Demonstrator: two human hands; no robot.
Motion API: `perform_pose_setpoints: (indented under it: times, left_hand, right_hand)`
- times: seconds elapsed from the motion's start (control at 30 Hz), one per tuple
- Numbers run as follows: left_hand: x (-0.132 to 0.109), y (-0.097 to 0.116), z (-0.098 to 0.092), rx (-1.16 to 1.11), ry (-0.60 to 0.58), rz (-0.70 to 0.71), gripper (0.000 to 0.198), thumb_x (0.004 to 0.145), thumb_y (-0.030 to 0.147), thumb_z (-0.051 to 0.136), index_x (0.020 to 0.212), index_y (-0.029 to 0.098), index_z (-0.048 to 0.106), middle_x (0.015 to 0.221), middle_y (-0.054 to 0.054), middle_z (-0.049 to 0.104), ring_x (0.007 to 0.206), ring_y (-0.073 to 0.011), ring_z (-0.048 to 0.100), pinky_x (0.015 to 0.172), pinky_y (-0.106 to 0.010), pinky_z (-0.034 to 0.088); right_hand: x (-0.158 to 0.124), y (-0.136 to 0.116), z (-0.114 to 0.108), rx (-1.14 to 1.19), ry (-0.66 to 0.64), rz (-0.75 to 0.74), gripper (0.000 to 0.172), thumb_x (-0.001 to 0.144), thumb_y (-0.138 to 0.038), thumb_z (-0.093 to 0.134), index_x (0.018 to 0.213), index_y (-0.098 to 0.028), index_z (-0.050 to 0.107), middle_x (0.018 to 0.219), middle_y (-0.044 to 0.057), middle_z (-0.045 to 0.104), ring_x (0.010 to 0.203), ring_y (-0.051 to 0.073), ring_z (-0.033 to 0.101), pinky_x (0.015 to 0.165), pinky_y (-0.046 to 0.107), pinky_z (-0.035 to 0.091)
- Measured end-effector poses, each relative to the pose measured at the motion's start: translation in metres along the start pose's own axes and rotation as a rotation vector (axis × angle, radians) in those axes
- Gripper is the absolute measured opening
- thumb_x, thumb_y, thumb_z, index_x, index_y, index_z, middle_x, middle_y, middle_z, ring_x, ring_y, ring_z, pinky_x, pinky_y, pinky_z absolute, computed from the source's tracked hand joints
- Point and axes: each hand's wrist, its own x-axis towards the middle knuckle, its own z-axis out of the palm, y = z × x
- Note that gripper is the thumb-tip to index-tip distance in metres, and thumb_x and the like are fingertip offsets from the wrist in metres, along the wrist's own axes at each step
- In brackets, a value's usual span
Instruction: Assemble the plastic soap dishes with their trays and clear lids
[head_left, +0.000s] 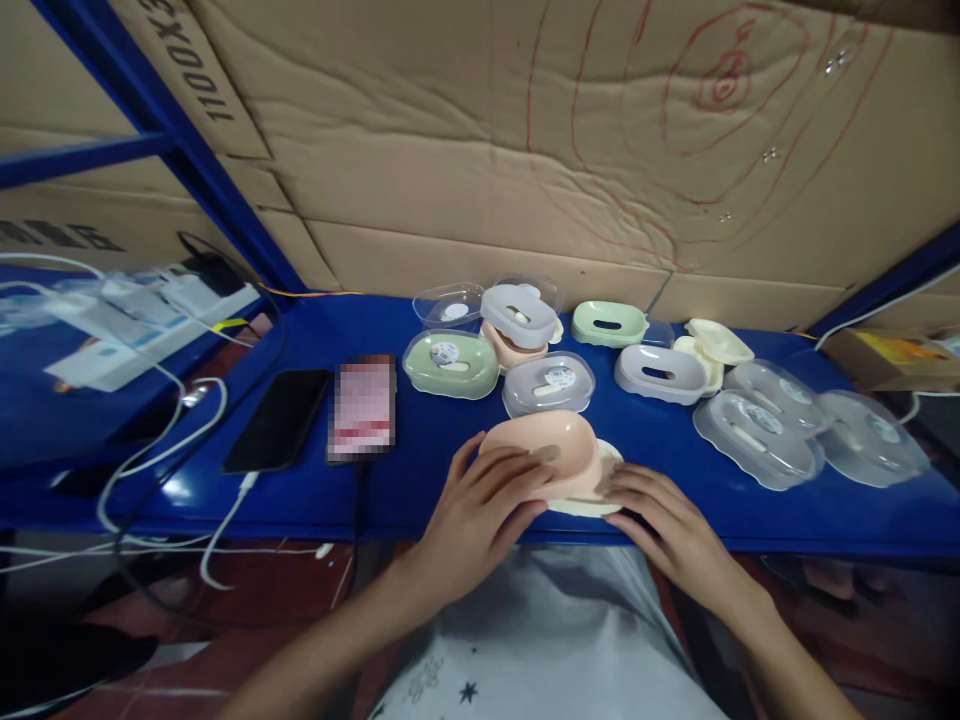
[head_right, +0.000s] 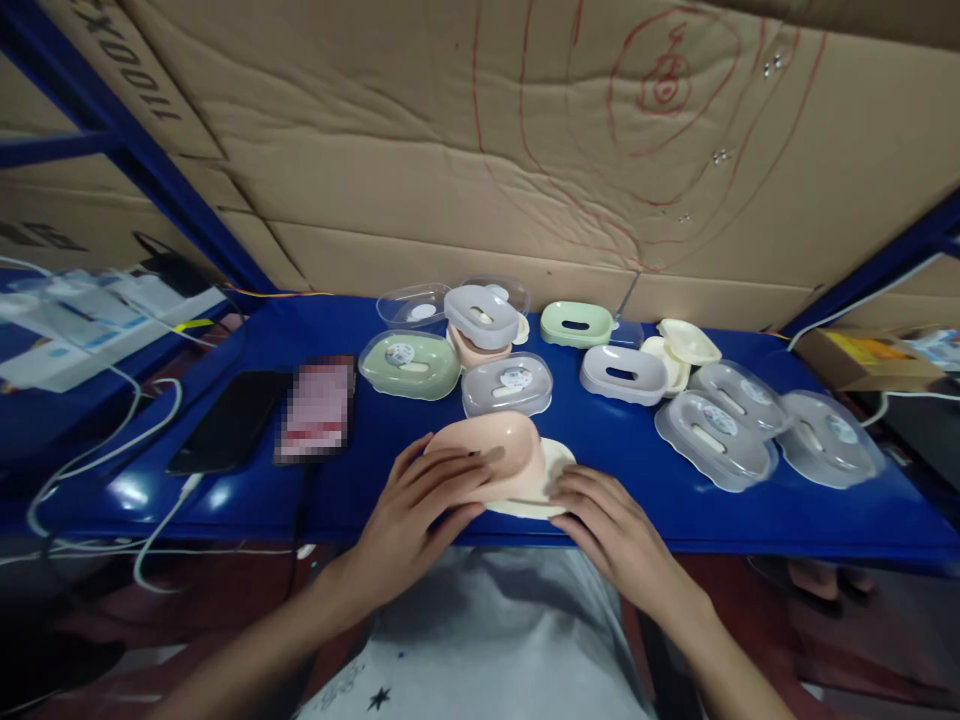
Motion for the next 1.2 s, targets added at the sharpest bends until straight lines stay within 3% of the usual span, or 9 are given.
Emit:
perform_pose_setpoints:
  times: [0.13, 0.23, 0.4, 0.53, 0.73, 0.83, 0.97, 1.07, 1.2]
  left_hand:
    - [0.008, 0.004, 0.005, 0.037, -0.119, 0.053, 0.028, 0.111, 0.028, 0.056, 0.138, 0.026, 0.062, 0.142, -0.003, 0.072, 0.132, -0.0201, 0.063, 0.131, -0.05, 0.027]
    - [0.014, 0.005, 0.009, 0.101, -0.229, 0.095, 0.033, 0.11, 0.027, 0.055, 0.142, 0.026, 0.06, 0.146, -0.005, 0.068, 0.141, -0.0224, 0.058, 0.134, -0.056, 0.025]
    - [0.014, 0.001, 0.011, 0.168, -0.21, 0.076, 0.033, 0.107, 0.033, 0.061, 0.14, 0.025, 0.063, 0.155, -0.012, 0.059, 0.152, -0.0301, 0.048, 0.131, -0.065, 0.029]
    - [0.008, -0.006, 0.008, 0.113, -0.256, 0.119, 0.03, 0.108, 0.027, 0.058, 0.136, 0.019, 0.062, 0.148, -0.012, 0.064, 0.151, -0.0273, 0.05, 0.126, -0.054, 0.046]
    - [0.008, -0.007, 0.005, 0.114, -0.287, 0.141, 0.032, 0.109, 0.019, 0.054, 0.14, 0.018, 0.061, 0.154, -0.011, 0.061, 0.156, -0.0255, 0.045, 0.128, -0.049, 0.046]
    - [0.01, -0.004, 0.003, 0.111, -0.297, 0.128, 0.031, 0.107, 0.016, 0.054, 0.138, 0.018, 0.062, 0.153, -0.01, 0.062, 0.156, -0.0245, 0.045, 0.13, -0.048, 0.043]
    - [0.008, -0.001, 0.002, 0.107, -0.272, 0.127, 0.032, 0.107, 0.014, 0.053, 0.137, 0.018, 0.062, 0.15, -0.01, 0.063, 0.155, -0.025, 0.046, 0.129, -0.048, 0.045]
    - [0.004, -0.002, 0.004, 0.082, -0.227, 0.097, 0.029, 0.107, 0.017, 0.056, 0.134, 0.019, 0.063, 0.146, -0.009, 0.066, 0.15, -0.0255, 0.052, 0.126, -0.048, 0.049]
    - [0.001, -0.003, 0.006, 0.045, -0.199, 0.058, 0.024, 0.106, 0.019, 0.058, 0.13, 0.021, 0.063, 0.143, -0.009, 0.068, 0.146, -0.0258, 0.056, 0.12, -0.049, 0.054]
  right_hand:
    - [0.015, 0.002, -0.001, -0.042, 0.136, -0.056, 0.056, 0.096, -0.035, 0.076, 0.149, -0.033, 0.057, 0.148, 0.015, 0.062, 0.144, 0.034, 0.057, 0.112, 0.056, 0.057]
    - [0.02, 0.002, -0.004, -0.102, 0.032, -0.093, 0.062, 0.096, -0.042, 0.075, 0.154, -0.032, 0.055, 0.162, 0.015, 0.052, 0.154, 0.036, 0.046, 0.115, 0.06, 0.054]
    - [0.02, 0.0, -0.001, -0.111, 0.021, -0.084, 0.042, 0.101, -0.029, 0.068, 0.143, -0.035, 0.065, 0.135, 0.007, 0.074, 0.134, 0.031, 0.066, 0.115, 0.06, 0.053]
    - [0.019, -0.003, 0.004, -0.13, 0.003, -0.083, 0.036, 0.102, -0.031, 0.067, 0.138, -0.035, 0.068, 0.127, 0.006, 0.077, 0.124, 0.029, 0.072, 0.112, 0.058, 0.056]
    - [0.023, -0.004, -0.006, -0.132, -0.041, -0.159, 0.038, 0.104, -0.028, 0.063, 0.141, -0.034, 0.067, 0.131, 0.006, 0.077, 0.126, 0.027, 0.071, 0.108, 0.052, 0.058]
    - [0.046, 0.017, -0.032, -0.153, -0.017, -0.126, 0.039, 0.106, -0.029, 0.058, 0.144, -0.032, 0.065, 0.135, 0.007, 0.075, 0.126, 0.027, 0.071, 0.111, 0.051, 0.056]
    - [0.11, 0.071, -0.062, -0.345, -0.01, 0.051, 0.039, 0.109, -0.033, 0.047, 0.141, -0.024, 0.068, 0.142, 0.014, 0.07, 0.133, 0.032, 0.065, 0.113, 0.05, 0.05]
    - [0.158, 0.111, -0.058, -0.444, -0.053, 0.12, 0.043, 0.106, -0.039, 0.05, 0.137, -0.015, 0.069, 0.136, 0.022, 0.072, 0.124, 0.037, 0.069, 0.104, 0.055, 0.05]
    - [0.196, 0.137, -0.036, -0.485, -0.079, 0.141, 0.048, 0.108, -0.051, 0.046, 0.119, -0.017, 0.077, 0.117, 0.017, 0.079, 0.106, 0.03, 0.074, 0.093, 0.049, 0.052]
